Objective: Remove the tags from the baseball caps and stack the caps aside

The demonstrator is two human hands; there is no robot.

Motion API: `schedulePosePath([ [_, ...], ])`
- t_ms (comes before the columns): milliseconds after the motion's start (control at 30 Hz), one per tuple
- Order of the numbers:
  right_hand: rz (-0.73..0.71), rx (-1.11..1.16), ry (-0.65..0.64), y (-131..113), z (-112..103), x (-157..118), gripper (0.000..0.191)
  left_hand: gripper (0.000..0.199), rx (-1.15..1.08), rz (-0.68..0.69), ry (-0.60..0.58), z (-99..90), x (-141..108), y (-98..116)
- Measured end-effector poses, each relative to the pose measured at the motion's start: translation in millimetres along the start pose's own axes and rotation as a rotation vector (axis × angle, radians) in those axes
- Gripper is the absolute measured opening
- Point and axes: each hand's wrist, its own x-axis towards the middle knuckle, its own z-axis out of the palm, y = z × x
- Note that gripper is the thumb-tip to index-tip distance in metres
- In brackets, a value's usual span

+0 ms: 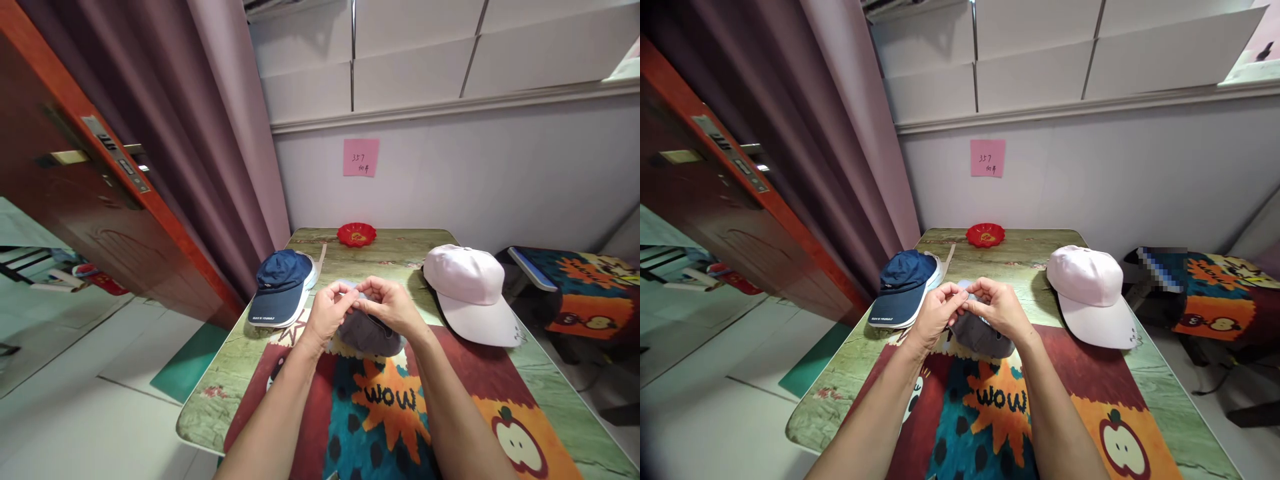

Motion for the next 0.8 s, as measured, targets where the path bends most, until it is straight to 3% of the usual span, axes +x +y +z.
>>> schedulePosePath([
  [167, -0.04, -0.238, 0.024, -5.2, 1.9, -1.7, 0.021, 0.03, -0.057, -0.041, 0.122, -0.8, 2.8, -6.3],
  [367, 0.019, -0.231, -0.047, -1.1, -5.0, -3.2, 0.021, 0.027, -0.078, -0.053, 0.198, -15.0, 4.0, -4.5],
  [500, 0.036, -0.184, -0.09, 2.1, -5.8, -2.1, 0.021, 0.032, -0.044, -0.083, 0.105, -14.8, 2.2, -5.5],
  [633, 0.021, -0.122, -0.11, 2.4, -5.7, -1.1, 0.023, 0.044, 0.066, -0.163, -0.124, -11.8, 6.5, -12.3],
  [700, 0.042, -0.131, -0.113, 1.8, -12.2, -2.6, 0.034, 0.043, 0.134, -0.191, -0.18, -14.9, 12.0, -15.8],
  [800, 0.114, -0.281, -0.159, 1.9, -31.7, -7.9, 0.056, 0.04, 0.133, -0.164, -0.146, -25.2, 23.3, -17.6],
])
